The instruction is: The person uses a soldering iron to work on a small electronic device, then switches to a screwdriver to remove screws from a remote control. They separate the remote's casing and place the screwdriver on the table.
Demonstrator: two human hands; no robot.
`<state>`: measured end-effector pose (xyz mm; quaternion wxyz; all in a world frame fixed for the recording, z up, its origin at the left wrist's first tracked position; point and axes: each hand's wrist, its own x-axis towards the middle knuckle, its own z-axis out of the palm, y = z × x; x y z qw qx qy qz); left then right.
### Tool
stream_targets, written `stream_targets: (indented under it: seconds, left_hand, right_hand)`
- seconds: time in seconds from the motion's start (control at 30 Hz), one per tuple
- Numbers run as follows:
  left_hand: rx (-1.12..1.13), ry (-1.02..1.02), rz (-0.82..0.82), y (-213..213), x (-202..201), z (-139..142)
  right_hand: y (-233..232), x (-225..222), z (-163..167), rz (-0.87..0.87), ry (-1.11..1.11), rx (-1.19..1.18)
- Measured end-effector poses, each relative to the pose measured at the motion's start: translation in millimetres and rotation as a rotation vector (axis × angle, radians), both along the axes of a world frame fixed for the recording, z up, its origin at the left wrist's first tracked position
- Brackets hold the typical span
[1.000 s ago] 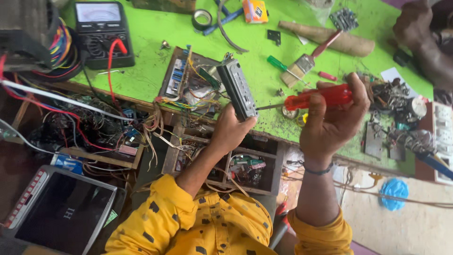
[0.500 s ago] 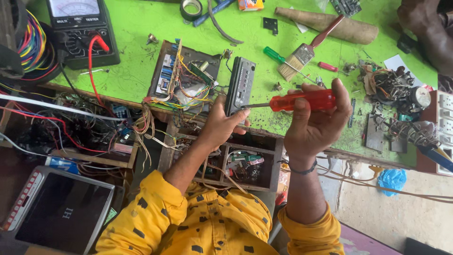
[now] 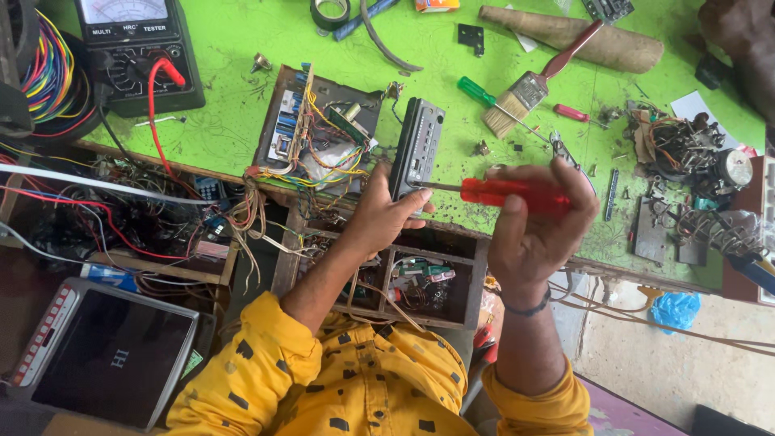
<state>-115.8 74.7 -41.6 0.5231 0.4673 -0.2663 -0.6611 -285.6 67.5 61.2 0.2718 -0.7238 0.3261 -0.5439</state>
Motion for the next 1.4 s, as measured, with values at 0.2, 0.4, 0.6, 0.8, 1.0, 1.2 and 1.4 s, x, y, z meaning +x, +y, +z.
stream_targets:
  seconds: [0.2, 0.4, 0.6, 0.8, 1.0, 1.2, 1.4]
  left_hand:
    - [-0.019, -0.036, 0.041, 1, -5, 1]
    - [-0.020, -0.047, 0.064, 1, -6, 5]
    - [0.010, -0.089, 0.078, 1, -6, 8]
    - [-0.009, -0.085, 0.093, -2, -5, 15]
    - [-0.022, -0.036, 0.142, -2, -11, 2]
    - [-0.038, -0.034, 0.165, -3, -14, -2]
    - [-0.029, -0.074, 0.133, -9, -8, 9]
  right_hand:
    - [-11, 11, 27, 0.124, -0.287, 0.239]
    - [-15, 58, 16, -0.179, -0.382, 0.080]
    - [-62, 47, -5, -0.006, -0.614, 0.048]
    - [-92, 30, 6, 0.801, -0.503, 0.282]
    - [-59, 29, 13, 0.350, -0.651, 0.443]
    - [-65, 27, -9, 0.421, -0.702, 0.354]
    - [-102, 46, 23, 0.759, -0.465, 0.397]
